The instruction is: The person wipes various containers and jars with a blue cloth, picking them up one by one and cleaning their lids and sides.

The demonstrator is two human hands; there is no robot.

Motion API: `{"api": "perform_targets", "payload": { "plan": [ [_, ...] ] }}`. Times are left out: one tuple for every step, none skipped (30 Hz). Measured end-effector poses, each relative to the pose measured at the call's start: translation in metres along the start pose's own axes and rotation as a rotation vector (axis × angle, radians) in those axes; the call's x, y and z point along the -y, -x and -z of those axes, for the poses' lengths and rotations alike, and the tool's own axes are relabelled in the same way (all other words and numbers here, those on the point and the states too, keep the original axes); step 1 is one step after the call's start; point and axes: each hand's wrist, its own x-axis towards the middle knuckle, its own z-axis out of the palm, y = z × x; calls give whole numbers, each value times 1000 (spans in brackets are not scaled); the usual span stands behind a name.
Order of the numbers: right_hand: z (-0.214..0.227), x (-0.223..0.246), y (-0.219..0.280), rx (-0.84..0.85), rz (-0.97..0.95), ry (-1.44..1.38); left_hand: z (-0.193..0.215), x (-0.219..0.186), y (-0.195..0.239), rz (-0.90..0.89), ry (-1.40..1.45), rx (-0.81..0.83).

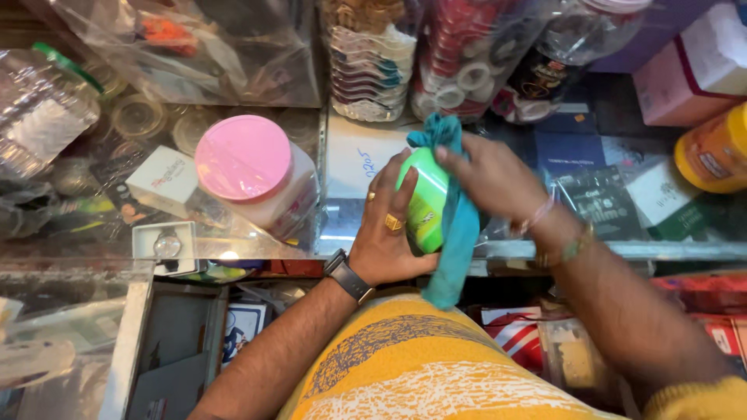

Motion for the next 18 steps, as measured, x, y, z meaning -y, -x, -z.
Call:
{"api": "perform_targets", "payload": {
  "plan": [
    [-4, -14, -16, 59, -61, -290, 1, -2, -1, 6, -14, -3],
    [-15, -25, -29, 115, -120, -580, 2, -5, 0, 11, -28, -5],
    [-22, -37, -38, 168, -173, -871, 4, -8, -1, 13, -43, -9],
    [-29, -48, -38, 132, -185, -986, 4, -11, 0, 67, -82, -4],
    [-40, -55, -32, 102, -198, -1099, 3, -16, 4, 126, -122, -1],
    [-51, -58, -26, 70, -210, -1211, 1, -18, 6, 186, -161, 1],
    [-58, -62, -17, 79, -196, -1336, -1, -15, 6, 195, -112, 1],
    [-64, -63, -9, 86, -178, -1461, 1, -10, 7, 205, -62, 2],
    [-69, -65, 1, 65, -150, -1591, 0, -4, 3, 197, 0, 16],
    [-76, -64, 14, 23, -23, -1678, -3, -1, 1, 200, 21, 22],
    [-86, -62, 26, -7, 110, -1751, -4, 1, 2, 210, 38, 20],
    [-95, -60, 40, -152, 26, -1780, -4, 3, 2, 220, 54, 19],
    [-107, -58, 54, -291, -63, -1805, -7, 8, 0, 323, 171, -24],
    [-122, -54, 65, -332, -32, -1791, -14, 12, -4, 429, 287, -63],
    [-132, -51, 78, -369, -1, -1776, -23, 12, -10, 538, 399, -101],
    [-136, -53, 94, -347, 0, -1584, -26, 10, -16, 630, 430, -80],
    [-138, -53, 109, -322, -7, -1394, -24, 8, -24, 724, 459, -56],
    [-135, -54, 118, -296, -18, -1203, -24, 5, -35, 818, 486, -29]
  ]
}}
